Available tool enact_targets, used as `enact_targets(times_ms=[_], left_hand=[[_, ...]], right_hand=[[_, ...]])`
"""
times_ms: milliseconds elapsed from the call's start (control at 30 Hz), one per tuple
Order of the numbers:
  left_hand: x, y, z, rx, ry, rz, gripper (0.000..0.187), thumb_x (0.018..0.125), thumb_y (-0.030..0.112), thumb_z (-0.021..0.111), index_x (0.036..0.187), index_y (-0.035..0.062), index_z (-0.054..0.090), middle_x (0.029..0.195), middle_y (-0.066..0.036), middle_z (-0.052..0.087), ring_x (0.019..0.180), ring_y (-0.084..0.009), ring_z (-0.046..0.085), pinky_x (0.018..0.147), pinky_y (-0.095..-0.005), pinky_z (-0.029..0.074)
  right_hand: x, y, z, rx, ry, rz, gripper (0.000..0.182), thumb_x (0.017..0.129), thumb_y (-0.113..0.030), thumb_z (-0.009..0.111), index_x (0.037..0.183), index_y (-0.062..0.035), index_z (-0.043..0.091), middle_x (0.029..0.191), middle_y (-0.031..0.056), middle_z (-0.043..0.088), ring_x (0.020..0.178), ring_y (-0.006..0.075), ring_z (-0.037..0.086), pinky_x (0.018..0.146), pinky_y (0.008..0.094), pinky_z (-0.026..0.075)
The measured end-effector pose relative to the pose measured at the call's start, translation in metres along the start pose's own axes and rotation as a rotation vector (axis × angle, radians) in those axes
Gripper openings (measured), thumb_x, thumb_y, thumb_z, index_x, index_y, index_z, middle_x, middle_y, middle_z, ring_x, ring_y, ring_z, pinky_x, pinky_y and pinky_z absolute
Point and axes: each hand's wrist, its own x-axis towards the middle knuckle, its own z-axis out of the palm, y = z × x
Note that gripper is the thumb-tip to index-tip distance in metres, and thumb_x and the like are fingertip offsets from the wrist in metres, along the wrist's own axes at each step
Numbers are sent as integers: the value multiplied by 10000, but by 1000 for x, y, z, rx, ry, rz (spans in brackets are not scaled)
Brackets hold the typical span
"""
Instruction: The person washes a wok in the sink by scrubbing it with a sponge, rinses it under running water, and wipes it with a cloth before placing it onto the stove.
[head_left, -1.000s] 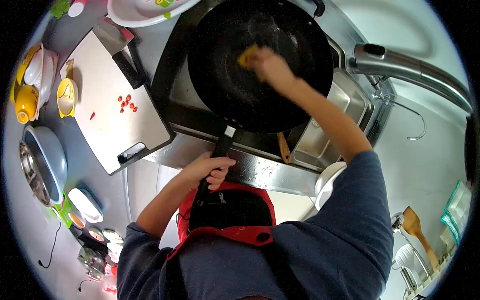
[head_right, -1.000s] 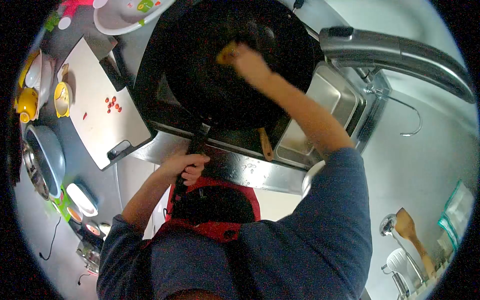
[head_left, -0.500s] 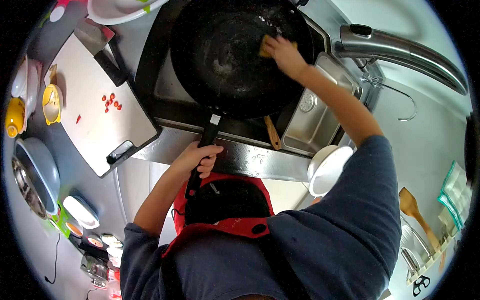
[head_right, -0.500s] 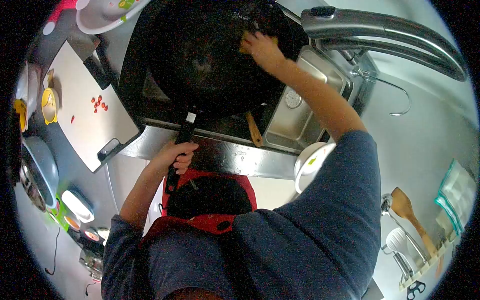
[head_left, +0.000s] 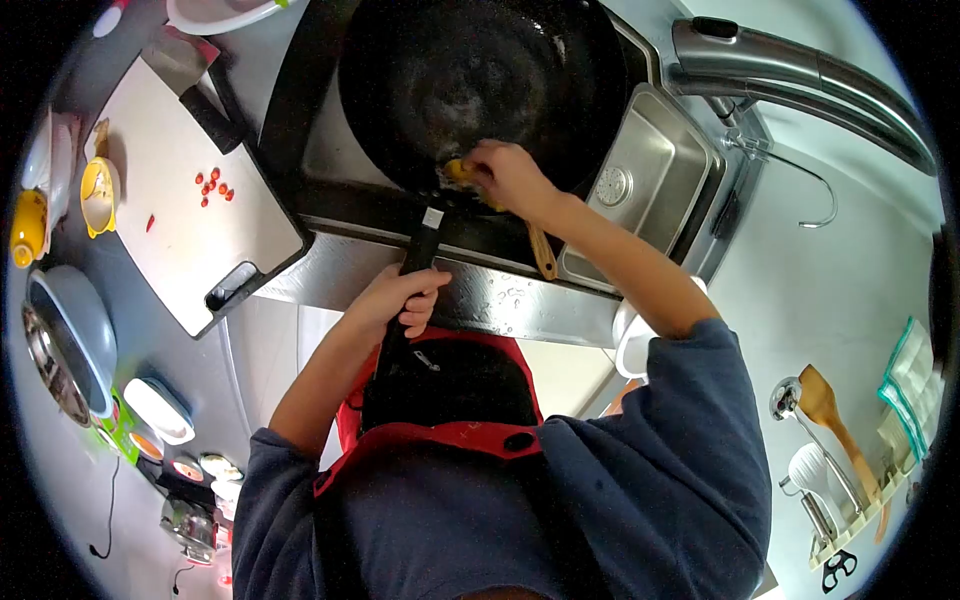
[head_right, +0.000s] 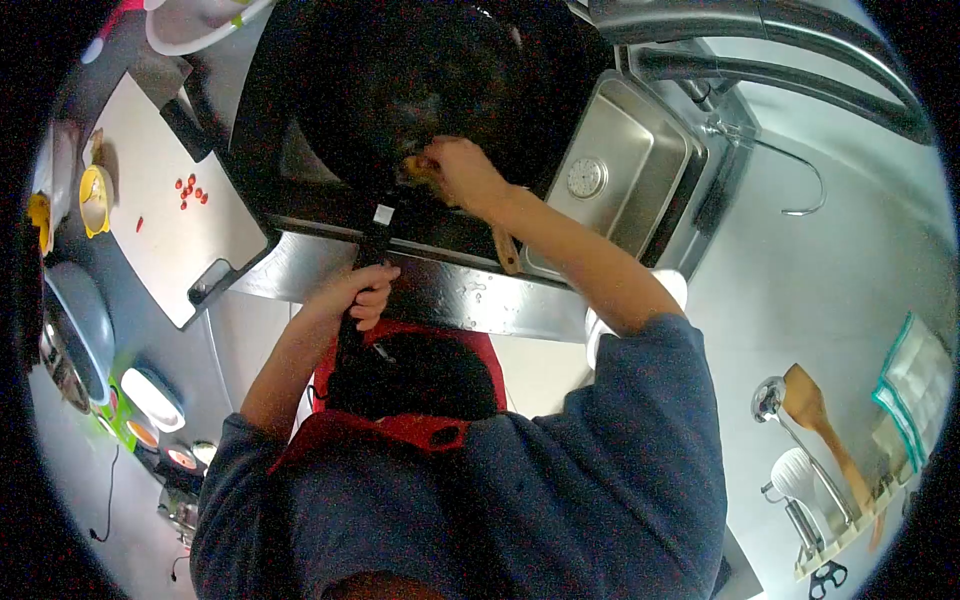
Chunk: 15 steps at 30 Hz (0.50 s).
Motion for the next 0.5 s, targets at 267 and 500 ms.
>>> enact_targets(times_ms=[267,500], left_hand=[[-5,4,-2,-10,16,-2,324,858,220,618,622,136,414,478,45,364,360,-63,347,339,-243,291],[-21,14,6,44,10,42,275,878,208,606,684,122,430,487,45,359,364,-57,333,335,-244,286]], right_hand=[[-1,14,-4,-179,-123,15,200,672,25,606,856,-22,666,926,154,625,930,335,586,831,376,486],[45,103,-90,-659,287,70,246,801,-19,497,1025,5,595,1050,173,584,1040,307,539,863,384,456]])
